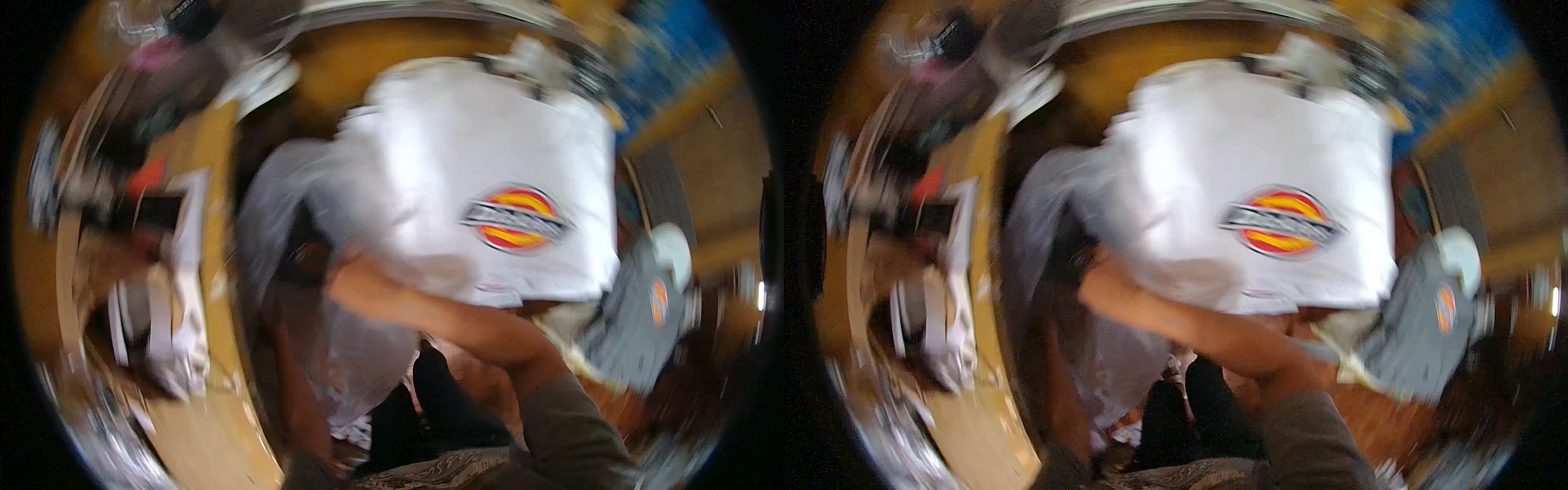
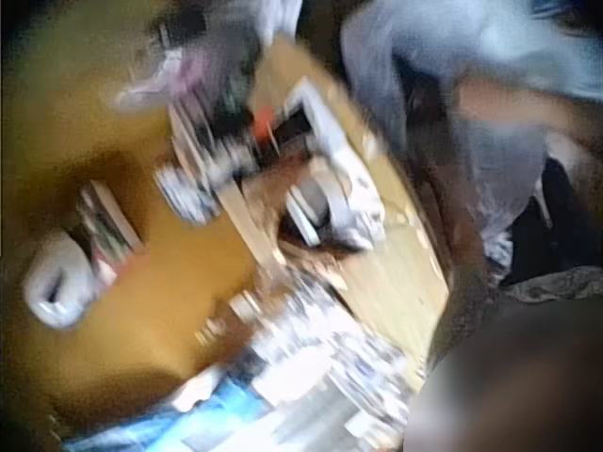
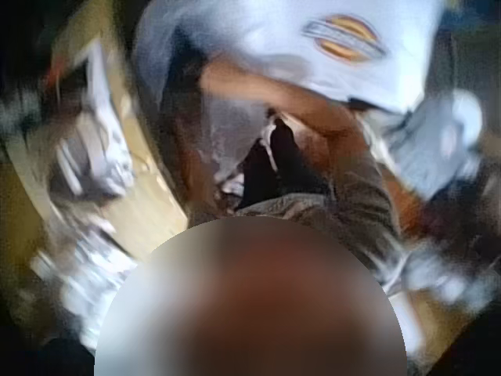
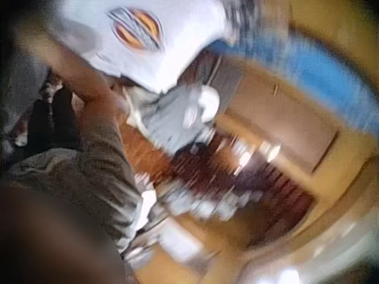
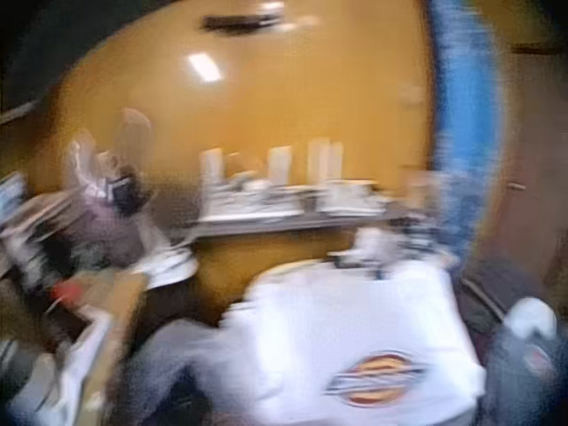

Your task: The person attaches tags to a stack of white t-shirts, then folds them and places them on a pile. The person then folds a grey t-shirt and places it on a plastic bag.

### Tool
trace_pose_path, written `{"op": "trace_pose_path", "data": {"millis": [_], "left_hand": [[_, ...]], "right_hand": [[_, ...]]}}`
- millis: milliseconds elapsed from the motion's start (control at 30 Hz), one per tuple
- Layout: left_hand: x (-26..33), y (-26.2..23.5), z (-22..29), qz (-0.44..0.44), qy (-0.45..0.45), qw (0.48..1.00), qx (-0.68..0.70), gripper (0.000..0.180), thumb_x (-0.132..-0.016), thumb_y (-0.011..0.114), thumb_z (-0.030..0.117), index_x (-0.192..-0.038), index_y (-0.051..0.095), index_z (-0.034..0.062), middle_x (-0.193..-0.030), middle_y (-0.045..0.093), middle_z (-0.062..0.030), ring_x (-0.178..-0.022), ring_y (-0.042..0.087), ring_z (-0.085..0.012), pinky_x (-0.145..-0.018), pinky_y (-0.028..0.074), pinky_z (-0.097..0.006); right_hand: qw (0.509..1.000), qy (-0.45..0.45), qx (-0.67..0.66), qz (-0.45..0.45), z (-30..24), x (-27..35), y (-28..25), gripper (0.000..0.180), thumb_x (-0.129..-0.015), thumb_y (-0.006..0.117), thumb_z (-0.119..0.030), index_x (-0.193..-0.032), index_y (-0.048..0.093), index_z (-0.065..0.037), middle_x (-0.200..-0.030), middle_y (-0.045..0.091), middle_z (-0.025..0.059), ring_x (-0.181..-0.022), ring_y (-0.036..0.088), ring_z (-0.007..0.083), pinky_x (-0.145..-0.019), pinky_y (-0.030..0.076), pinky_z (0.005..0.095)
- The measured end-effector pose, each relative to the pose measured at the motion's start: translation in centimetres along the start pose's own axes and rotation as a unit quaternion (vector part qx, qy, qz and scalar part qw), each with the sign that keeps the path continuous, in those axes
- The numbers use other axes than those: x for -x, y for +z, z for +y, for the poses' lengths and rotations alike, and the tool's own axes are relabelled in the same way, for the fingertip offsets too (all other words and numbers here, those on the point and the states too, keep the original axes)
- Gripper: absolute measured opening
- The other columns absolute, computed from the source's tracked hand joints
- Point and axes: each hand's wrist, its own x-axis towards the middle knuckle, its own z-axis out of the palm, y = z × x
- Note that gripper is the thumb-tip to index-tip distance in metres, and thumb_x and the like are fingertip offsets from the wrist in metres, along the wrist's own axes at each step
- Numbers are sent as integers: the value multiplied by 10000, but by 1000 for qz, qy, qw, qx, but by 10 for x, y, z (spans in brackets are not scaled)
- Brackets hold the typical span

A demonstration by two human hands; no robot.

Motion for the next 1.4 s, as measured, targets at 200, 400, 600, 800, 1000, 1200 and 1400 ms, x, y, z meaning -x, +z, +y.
{"op": "trace_pose_path", "data": {"millis": [200,400,600,800,1000,1200,1400], "left_hand": [[105,8,113,8,105,958,268,161,-739,445,54,-895,458,15,-882,444,-91,-796,424,-186,-732,348,-276],[248,55,262,-140,479,835,234,175,-745,502,78,-867,396,12,-876,400,-106,-782,420,-211,-656,358,-271],[403,184,383,-497,482,717,82,598,-581,663,99,-1071,340,-14,-995,421,-147,-942,403,-253,-788,334,-344],[470,414,489,-535,268,798,72,932,-564,714,240,-1231,102,18,-1192,269,-193,-1097,282,-269,-890,265,-359],[486,530,504,-650,35,757,51,924,-576,686,327,-1234,110,32,-1223,251,-124,-1108,272,-270,-897,257,-379],[462,554,486,-707,-69,685,158,938,-532,700,305,-1220,140,-1,-1223,238,-145,-1101,277,-292,-884,259,-386],[554,460,542,-649,82,729,202,835,-516,671,124,-1200,202,23,-1153,314,-102,-1057,316,-237,-888,243,-319]], "right_hand": [[895,114,-363,235,-18,204,50,221,-722,492,-174,-912,523,-65,-878,525,110,-807,503,262,-721,386,343],[506,630,-416,418,-38,479,100,162,-723,475,-25,-867,541,8,-757,561,74,-692,516,125,-644,425,255],[34,650,-357,670,-44,689,178,233,-783,467,-260,-876,537,-58,-678,562,56,-548,515,128,-514,390,235],[-134,429,-526,722,-19,741,309,383,-687,497,-525,-663,445,-147,-627,436,-9,-569,419,134,-566,332,279],[-99,496,-466,726,11,731,363,578,-691,493,-516,-1091,377,-115,-926,491,58,-855,472,200,-745,371,362],[-146,501,-454,722,78,743,320,657,-692,554,-419,-1157,302,-30,-1056,446,119,-958,439,278,-830,345,398],[-178,382,-528,737,71,770,297,680,-608,595,-349,-1145,332,-25,-1071,440,132,-956,441,271,-821,352,383]]}}
